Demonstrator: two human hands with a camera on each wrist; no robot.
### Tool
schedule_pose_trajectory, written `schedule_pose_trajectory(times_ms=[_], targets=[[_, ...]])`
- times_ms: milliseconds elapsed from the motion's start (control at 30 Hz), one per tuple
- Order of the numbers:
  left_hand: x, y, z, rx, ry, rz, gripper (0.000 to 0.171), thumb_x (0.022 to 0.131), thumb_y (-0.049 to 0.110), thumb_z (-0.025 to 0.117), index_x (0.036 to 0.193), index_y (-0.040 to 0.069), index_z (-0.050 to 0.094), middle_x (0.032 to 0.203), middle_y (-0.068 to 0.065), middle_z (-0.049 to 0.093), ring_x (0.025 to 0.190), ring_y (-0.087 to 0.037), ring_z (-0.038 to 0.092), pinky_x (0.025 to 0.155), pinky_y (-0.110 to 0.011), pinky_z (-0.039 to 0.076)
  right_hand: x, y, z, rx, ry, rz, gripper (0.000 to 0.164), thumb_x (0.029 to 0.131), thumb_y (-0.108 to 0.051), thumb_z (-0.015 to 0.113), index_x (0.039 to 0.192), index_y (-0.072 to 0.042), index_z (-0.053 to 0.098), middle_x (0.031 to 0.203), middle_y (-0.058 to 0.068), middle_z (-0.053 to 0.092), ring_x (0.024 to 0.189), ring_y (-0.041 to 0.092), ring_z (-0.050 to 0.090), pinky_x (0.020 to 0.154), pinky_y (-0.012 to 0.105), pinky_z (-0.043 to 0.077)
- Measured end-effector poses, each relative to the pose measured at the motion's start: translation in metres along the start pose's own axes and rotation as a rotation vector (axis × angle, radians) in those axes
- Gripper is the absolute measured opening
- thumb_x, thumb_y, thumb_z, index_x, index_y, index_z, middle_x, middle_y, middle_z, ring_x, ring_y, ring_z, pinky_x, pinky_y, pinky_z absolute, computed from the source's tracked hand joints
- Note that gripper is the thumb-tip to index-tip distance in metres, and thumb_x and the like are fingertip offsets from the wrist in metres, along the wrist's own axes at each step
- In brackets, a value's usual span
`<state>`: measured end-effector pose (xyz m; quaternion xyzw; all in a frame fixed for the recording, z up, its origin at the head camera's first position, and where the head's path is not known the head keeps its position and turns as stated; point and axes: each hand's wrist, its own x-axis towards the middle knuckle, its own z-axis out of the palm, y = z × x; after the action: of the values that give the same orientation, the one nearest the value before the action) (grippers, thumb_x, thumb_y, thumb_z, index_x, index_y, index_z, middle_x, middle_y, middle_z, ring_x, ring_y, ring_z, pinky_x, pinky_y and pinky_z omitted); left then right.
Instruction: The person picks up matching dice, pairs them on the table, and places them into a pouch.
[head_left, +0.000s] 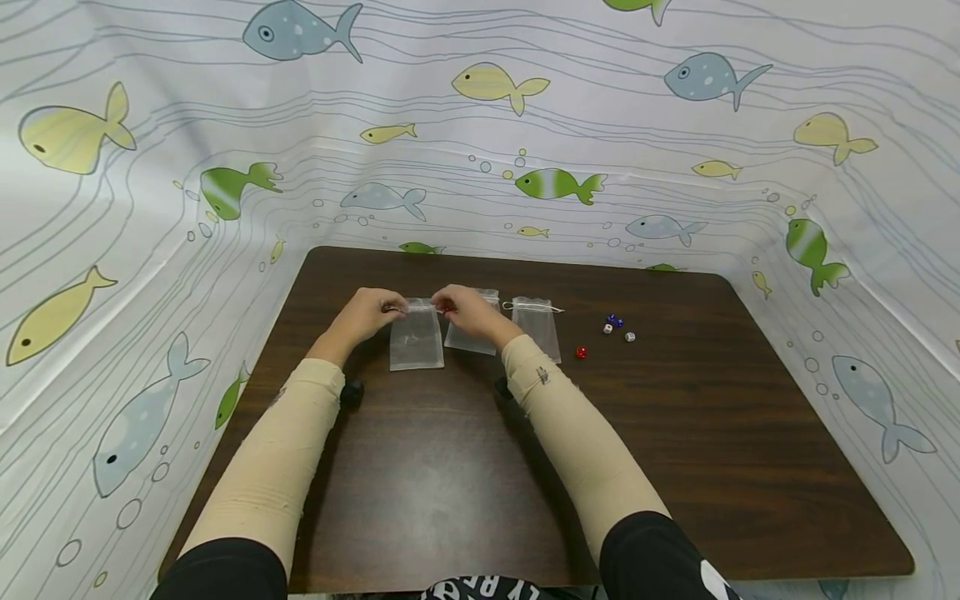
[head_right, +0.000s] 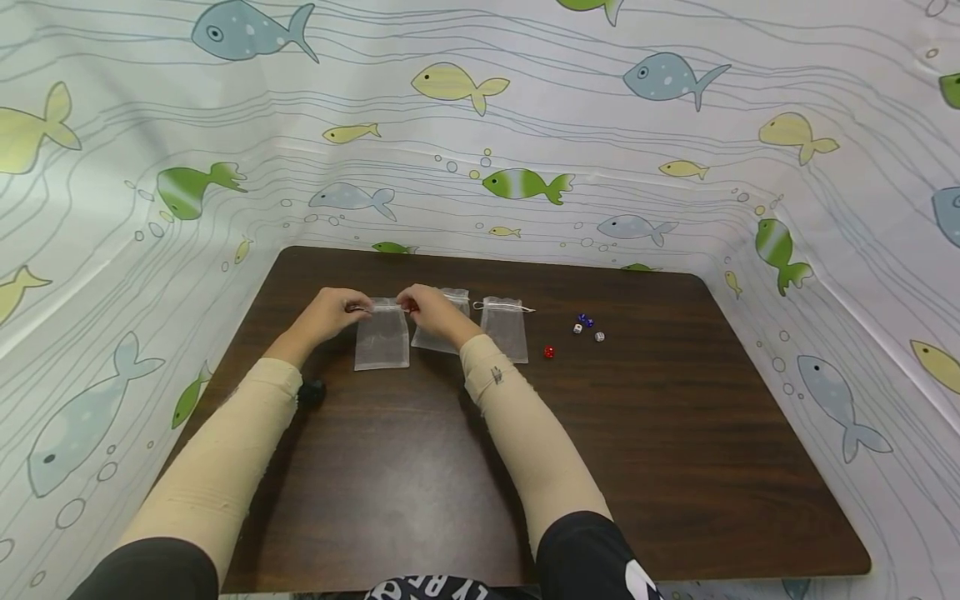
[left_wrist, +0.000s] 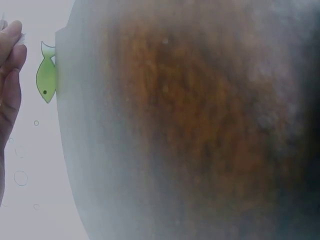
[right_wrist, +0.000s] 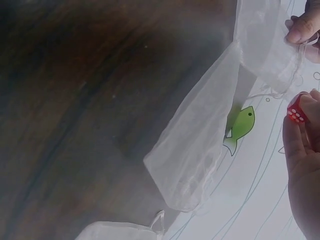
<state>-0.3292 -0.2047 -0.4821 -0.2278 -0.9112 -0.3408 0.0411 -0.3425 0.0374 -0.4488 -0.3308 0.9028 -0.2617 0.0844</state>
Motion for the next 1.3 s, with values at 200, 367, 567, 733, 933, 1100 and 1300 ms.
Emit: schedule_pose_trajectory(times_ms=[200, 367, 567, 733, 933, 1100, 1300], targets=[[0.000, -0.001, 0.001, 0.007, 0.003, 0.016, 0.015, 0.089, 0.001, 0.076, 0.104, 0.001, 0.077, 0.104, -0.016, 0.075, 0.093, -0.030, 0.072, 0.083, -0.046, 0.059, 0.002, -0.004, -0.001, 0.007, 0.013, -0.017, 0.029, 0.101, 0.003, 0.058, 0.130, -0.001, 0.063, 0.114, 0.011, 0.063, 0.103, 0.021, 0.060, 0.091, 0.032, 0.050], [0.000, -0.001, 0.002, 0.028, 0.000, 0.015, 0.014, 0.089, 0.000, 0.076, 0.104, 0.002, 0.077, 0.103, -0.015, 0.075, 0.093, -0.030, 0.072, 0.083, -0.046, 0.059, 0.004, -0.007, -0.002, 0.019, 0.021, -0.019, 0.029, 0.101, 0.003, 0.058, 0.130, -0.001, 0.063, 0.114, 0.011, 0.064, 0.103, 0.022, 0.060, 0.090, 0.032, 0.051], [-0.001, -0.001, 0.003, 0.033, 0.004, 0.031, 0.014, 0.089, -0.001, 0.076, 0.102, 0.001, 0.077, 0.102, -0.016, 0.075, 0.092, -0.030, 0.072, 0.083, -0.046, 0.059, 0.006, -0.007, -0.002, 0.023, 0.016, -0.007, 0.029, 0.102, 0.002, 0.057, 0.131, -0.001, 0.063, 0.116, 0.011, 0.063, 0.104, 0.021, 0.061, 0.091, 0.032, 0.051], [0.000, 0.000, 0.003, 0.039, 0.014, 0.069, 0.013, 0.088, -0.002, 0.076, 0.101, 0.000, 0.078, 0.100, -0.015, 0.076, 0.091, -0.030, 0.072, 0.082, -0.045, 0.060, 0.008, -0.006, -0.001, 0.025, 0.017, -0.013, 0.029, 0.103, 0.001, 0.057, 0.131, -0.002, 0.062, 0.117, 0.011, 0.063, 0.105, 0.021, 0.060, 0.091, 0.031, 0.051], [0.001, -0.001, 0.005, 0.045, 0.013, 0.101, 0.015, 0.087, -0.004, 0.077, 0.101, 0.000, 0.078, 0.099, -0.015, 0.076, 0.092, -0.030, 0.073, 0.082, -0.043, 0.060, 0.011, -0.008, -0.001, 0.033, 0.035, -0.023, 0.030, 0.102, 0.002, 0.056, 0.131, 0.000, 0.062, 0.117, 0.012, 0.063, 0.105, 0.022, 0.059, 0.091, 0.033, 0.051], [0.002, -0.001, 0.006, 0.062, 0.014, 0.119, 0.014, 0.086, -0.003, 0.078, 0.100, 0.000, 0.078, 0.098, -0.014, 0.076, 0.092, -0.029, 0.073, 0.083, -0.043, 0.060, 0.014, -0.008, -0.001, 0.026, 0.046, -0.017, 0.030, 0.102, 0.002, 0.057, 0.131, 0.000, 0.063, 0.117, 0.011, 0.063, 0.106, 0.022, 0.059, 0.093, 0.032, 0.050], [0.001, 0.001, 0.006, 0.093, 0.023, 0.178, 0.012, 0.085, -0.004, 0.079, 0.097, 0.000, 0.078, 0.096, -0.014, 0.076, 0.089, -0.030, 0.072, 0.081, -0.043, 0.059, 0.016, -0.009, -0.002, 0.037, 0.056, -0.023, 0.031, 0.102, 0.003, 0.057, 0.132, 0.001, 0.062, 0.118, 0.012, 0.063, 0.108, 0.023, 0.059, 0.094, 0.033, 0.050]])
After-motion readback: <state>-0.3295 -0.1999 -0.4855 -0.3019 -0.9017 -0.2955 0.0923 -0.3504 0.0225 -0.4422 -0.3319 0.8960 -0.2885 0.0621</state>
